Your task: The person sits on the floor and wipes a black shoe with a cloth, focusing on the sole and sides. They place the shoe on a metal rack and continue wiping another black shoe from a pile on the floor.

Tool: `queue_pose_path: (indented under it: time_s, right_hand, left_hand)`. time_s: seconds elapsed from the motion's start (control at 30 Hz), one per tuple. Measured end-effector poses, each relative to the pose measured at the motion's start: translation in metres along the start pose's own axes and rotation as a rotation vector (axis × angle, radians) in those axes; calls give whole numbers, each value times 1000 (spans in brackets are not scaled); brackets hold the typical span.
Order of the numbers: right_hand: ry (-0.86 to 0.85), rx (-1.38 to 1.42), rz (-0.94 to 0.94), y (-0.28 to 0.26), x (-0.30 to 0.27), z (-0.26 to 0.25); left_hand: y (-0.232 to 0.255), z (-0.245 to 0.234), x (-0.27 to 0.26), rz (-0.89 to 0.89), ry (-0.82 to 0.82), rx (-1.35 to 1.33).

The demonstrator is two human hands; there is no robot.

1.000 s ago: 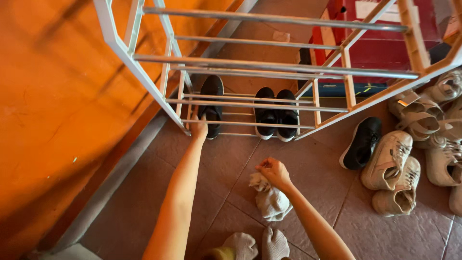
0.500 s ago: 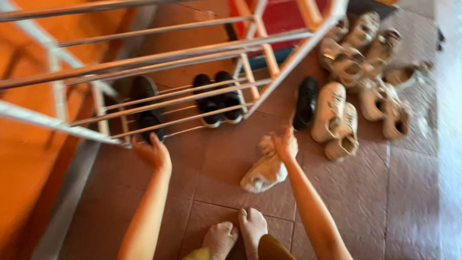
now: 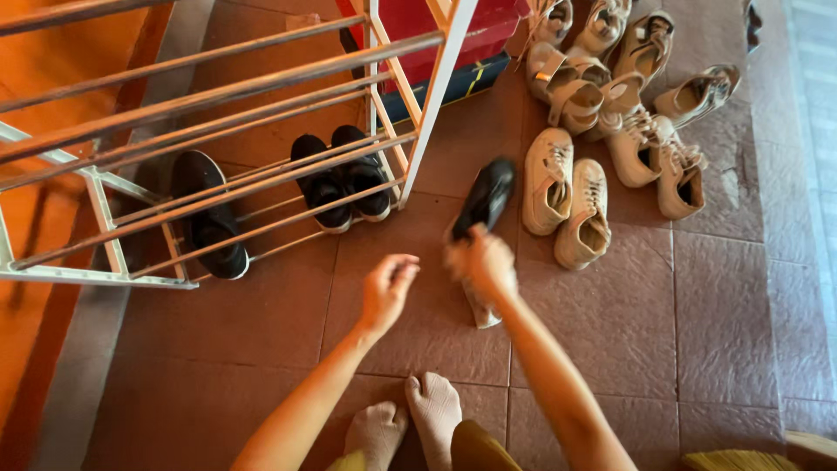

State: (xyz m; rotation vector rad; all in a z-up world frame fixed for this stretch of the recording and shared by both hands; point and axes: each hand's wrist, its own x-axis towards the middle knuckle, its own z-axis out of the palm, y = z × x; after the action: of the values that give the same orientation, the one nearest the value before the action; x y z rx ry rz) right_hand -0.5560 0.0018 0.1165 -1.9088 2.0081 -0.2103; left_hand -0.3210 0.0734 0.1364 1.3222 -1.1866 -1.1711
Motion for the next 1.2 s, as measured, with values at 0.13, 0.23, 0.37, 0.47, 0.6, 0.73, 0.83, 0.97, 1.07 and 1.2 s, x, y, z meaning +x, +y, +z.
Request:
queue_pose_path:
  time_s: [0.13,0.23,0.37,0.47,0.6,0.73,0.83,0.97,1.07,1.2]
  right_hand:
    - [-260,94,-23,-74,-75,25]
    - [-198,325,-162,-82,-115,55]
    - [-171,515,-234,-58,-135,81]
    - [-120,525,-78,-18,-122,86]
    - [152,999,374,43,-82,73]
    - [-126,1750,723,66,-53,37]
    - [-478,1988,666,69,-56,14]
    - [-449,1955,644,67,-72,12]
    - [-290,1846,513,67,-73,10]
    - [-8,1565,416,57,-42,0]
  left_hand:
    - [-45,25,-6,-132,-76,-5]
    - [-87,20,-17,-276,-5,-68]
    - [-115,-5,-39,-479,15,-206]
    - [-121,-1,-37,-831,40,-772]
    - [-121,23,-18,-973,75,-949]
    - [-119,37,6,-998,77,-987]
    - [-119,46,16,-1027,107,-986]
    - [-127,62,22,-1033,298,-844]
    - [-133,74,21,-914,393,-1023]
    - [-130,67,18,-844,251,-1195]
